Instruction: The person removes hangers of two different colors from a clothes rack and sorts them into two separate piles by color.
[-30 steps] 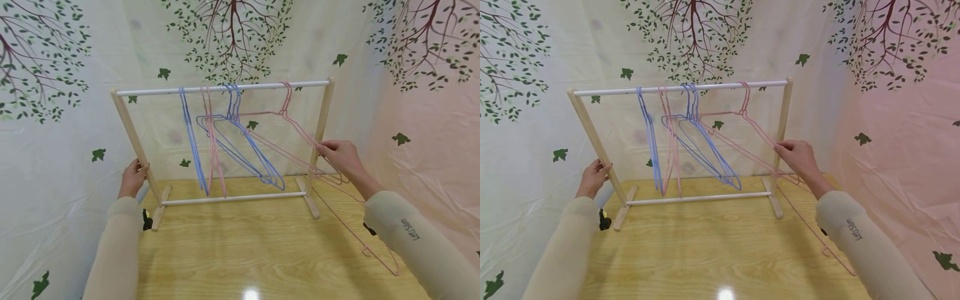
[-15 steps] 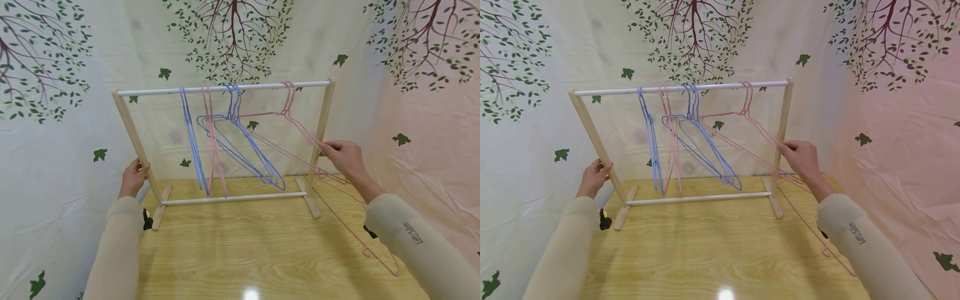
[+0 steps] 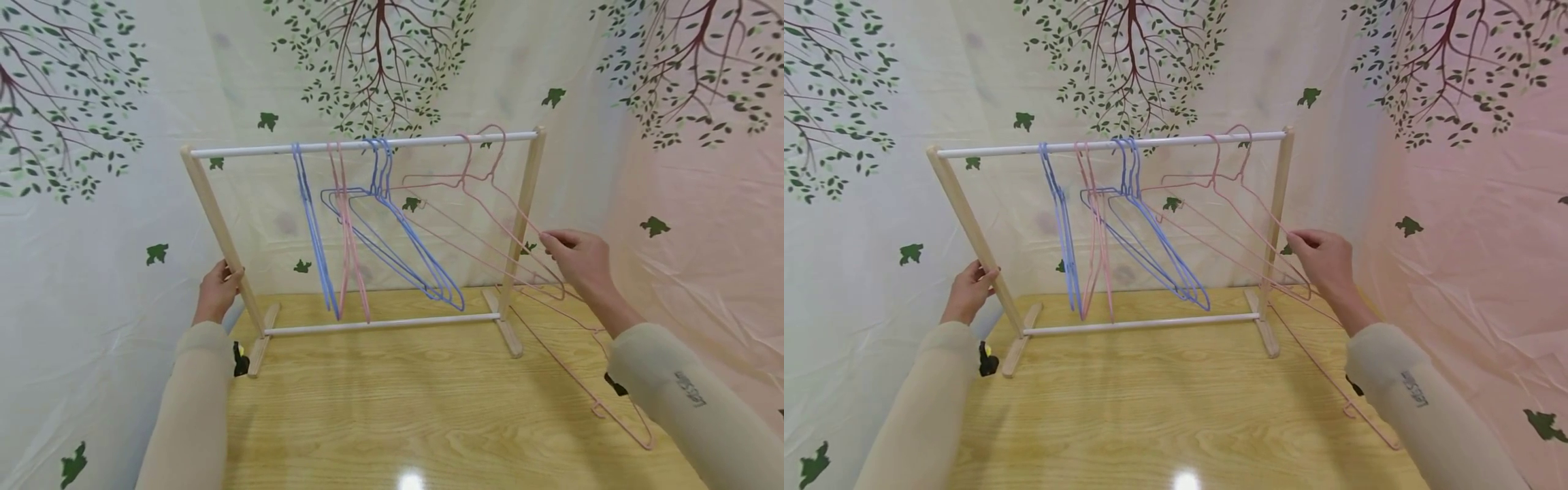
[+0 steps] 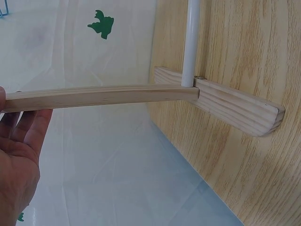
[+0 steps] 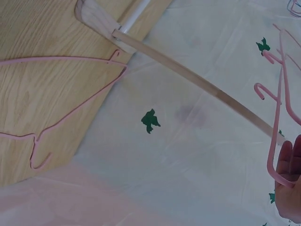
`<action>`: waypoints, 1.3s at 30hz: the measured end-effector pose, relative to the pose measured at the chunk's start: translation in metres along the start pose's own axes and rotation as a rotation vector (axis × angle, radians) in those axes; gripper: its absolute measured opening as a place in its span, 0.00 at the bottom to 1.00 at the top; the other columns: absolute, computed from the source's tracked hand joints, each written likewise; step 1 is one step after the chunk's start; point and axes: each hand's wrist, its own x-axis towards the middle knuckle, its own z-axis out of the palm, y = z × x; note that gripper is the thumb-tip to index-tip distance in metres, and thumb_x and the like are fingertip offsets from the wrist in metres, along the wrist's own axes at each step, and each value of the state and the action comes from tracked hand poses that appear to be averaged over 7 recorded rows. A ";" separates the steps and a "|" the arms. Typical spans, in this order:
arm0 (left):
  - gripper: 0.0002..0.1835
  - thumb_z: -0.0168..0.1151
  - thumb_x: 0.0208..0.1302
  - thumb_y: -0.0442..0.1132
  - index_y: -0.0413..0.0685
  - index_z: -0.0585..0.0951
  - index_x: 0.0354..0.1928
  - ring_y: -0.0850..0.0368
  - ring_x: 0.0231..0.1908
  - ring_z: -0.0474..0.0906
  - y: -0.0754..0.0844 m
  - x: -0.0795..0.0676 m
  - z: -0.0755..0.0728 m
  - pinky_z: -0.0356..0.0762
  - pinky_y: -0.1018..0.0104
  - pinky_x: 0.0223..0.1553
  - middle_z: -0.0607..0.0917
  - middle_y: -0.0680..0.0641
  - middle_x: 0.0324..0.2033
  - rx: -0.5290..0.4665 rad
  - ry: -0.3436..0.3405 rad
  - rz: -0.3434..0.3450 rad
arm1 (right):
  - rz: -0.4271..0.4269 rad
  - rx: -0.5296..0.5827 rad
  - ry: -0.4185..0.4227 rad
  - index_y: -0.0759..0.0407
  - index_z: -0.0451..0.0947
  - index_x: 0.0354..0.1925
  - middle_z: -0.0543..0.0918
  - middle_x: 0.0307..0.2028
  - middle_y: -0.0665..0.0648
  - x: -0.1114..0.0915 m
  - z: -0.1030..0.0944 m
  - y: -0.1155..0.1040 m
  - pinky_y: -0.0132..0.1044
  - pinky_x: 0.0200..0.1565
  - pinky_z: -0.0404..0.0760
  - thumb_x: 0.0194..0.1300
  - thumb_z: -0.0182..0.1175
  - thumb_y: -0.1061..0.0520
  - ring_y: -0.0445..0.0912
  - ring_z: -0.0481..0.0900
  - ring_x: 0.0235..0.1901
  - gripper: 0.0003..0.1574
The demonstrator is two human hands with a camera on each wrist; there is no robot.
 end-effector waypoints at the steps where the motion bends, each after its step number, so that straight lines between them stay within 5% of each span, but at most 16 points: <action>1: 0.29 0.44 0.80 0.41 0.42 0.55 0.77 0.35 0.64 0.66 0.000 0.000 0.000 0.70 0.42 0.62 0.66 0.29 0.68 0.000 0.001 -0.002 | 0.001 0.000 0.006 0.64 0.85 0.51 0.82 0.28 0.34 0.000 -0.001 0.002 0.21 0.31 0.76 0.69 0.60 0.39 0.30 0.78 0.29 0.31; 13: 0.29 0.44 0.80 0.41 0.44 0.54 0.78 0.35 0.65 0.66 -0.002 0.001 0.000 0.68 0.42 0.63 0.65 0.30 0.68 0.010 0.004 -0.022 | 0.020 0.052 0.089 0.68 0.84 0.50 0.83 0.27 0.36 -0.009 -0.011 0.021 0.20 0.29 0.75 0.68 0.62 0.42 0.32 0.79 0.29 0.30; 17: 0.29 0.44 0.80 0.41 0.44 0.54 0.78 0.35 0.65 0.65 -0.001 0.001 0.000 0.68 0.41 0.63 0.65 0.30 0.68 0.004 0.000 -0.026 | 0.036 0.120 0.134 0.67 0.85 0.49 0.81 0.25 0.30 -0.011 -0.014 0.027 0.18 0.29 0.75 0.68 0.64 0.45 0.29 0.80 0.28 0.26; 24: 0.29 0.44 0.80 0.42 0.43 0.54 0.78 0.35 0.65 0.66 0.000 0.000 0.000 0.69 0.42 0.63 0.66 0.30 0.68 0.002 0.000 -0.014 | 0.067 0.271 0.198 0.60 0.88 0.44 0.84 0.27 0.34 -0.014 -0.017 0.039 0.17 0.31 0.77 0.66 0.67 0.52 0.29 0.82 0.27 0.14; 39: 0.30 0.44 0.80 0.43 0.43 0.54 0.77 0.34 0.64 0.66 0.000 -0.004 0.001 0.70 0.42 0.62 0.65 0.30 0.68 0.005 -0.003 0.002 | 0.015 0.302 0.397 0.66 0.89 0.37 0.82 0.23 0.36 -0.047 -0.016 0.068 0.18 0.19 0.71 0.63 0.68 0.61 0.30 0.78 0.22 0.08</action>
